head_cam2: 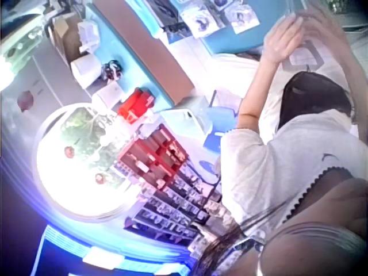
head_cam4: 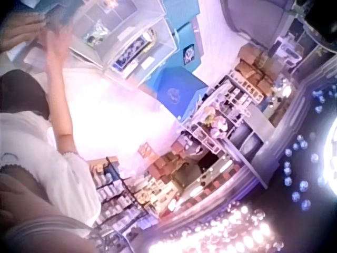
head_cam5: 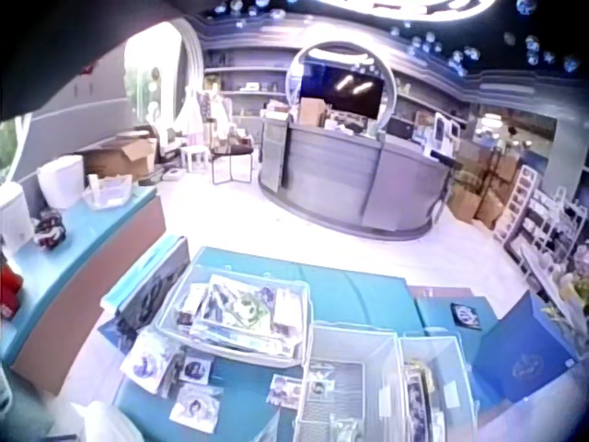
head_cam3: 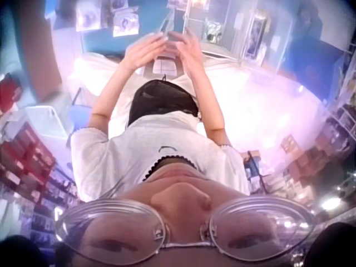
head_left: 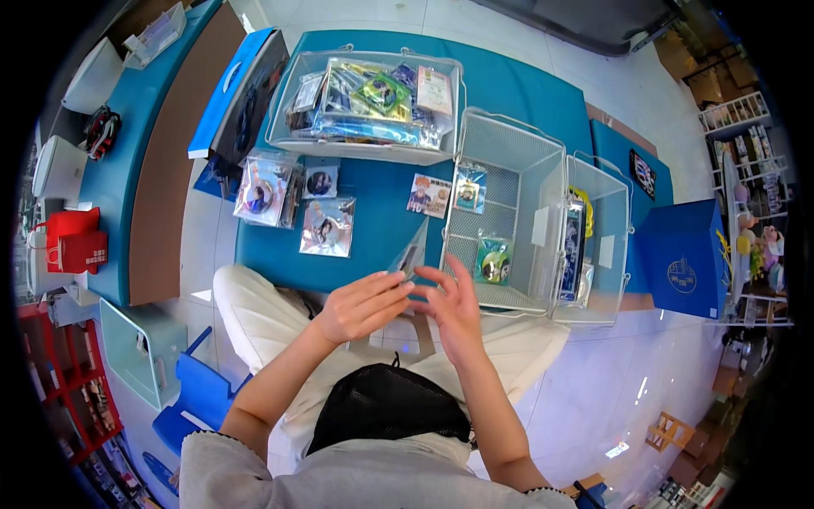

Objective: The person sorts merchandise by picking up packaged items from one container and placing them into two separate baskets.

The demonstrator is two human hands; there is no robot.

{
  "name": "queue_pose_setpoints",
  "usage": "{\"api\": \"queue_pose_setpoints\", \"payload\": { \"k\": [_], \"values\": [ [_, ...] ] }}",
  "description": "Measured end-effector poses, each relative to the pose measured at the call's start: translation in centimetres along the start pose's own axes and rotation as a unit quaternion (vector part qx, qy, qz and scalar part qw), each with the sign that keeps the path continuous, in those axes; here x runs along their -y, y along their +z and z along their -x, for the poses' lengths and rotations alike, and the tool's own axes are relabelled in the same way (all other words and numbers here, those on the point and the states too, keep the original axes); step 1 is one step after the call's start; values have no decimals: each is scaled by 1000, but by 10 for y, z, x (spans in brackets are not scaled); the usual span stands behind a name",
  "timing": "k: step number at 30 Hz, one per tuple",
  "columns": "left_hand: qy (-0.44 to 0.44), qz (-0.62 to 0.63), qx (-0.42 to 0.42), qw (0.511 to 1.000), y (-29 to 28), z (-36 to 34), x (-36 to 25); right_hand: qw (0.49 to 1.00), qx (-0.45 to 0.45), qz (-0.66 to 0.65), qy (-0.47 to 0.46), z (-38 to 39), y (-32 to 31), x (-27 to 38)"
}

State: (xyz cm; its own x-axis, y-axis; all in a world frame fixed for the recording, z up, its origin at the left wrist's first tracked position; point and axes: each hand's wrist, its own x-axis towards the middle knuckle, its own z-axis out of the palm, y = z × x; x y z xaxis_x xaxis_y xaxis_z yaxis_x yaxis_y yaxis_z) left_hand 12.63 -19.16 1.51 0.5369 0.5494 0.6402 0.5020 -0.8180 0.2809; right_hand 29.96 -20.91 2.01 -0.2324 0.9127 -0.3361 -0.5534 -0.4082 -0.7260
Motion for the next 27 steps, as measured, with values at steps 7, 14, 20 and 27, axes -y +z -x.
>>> {"api": "queue_pose_setpoints", "payload": {
  "k": [7, 14, 20, 27],
  "values": [
    [-261, 39, -161, 951, -10, 20, -22, 974, -142, 161, 70, 5, 17, -52],
    [-295, 147, -71, 942, -12, 30, -27, 988, -131, -69, 34, 5, 6, -44],
    [-521, 745, -117, 400, -16, 46, -37, 979, -151, 117, -71, 20, -4, -10],
    [-595, 619, -18, 513, -2, 45, -40, 979, -118, 159, -48, 26, -10, -25]
  ]
}}
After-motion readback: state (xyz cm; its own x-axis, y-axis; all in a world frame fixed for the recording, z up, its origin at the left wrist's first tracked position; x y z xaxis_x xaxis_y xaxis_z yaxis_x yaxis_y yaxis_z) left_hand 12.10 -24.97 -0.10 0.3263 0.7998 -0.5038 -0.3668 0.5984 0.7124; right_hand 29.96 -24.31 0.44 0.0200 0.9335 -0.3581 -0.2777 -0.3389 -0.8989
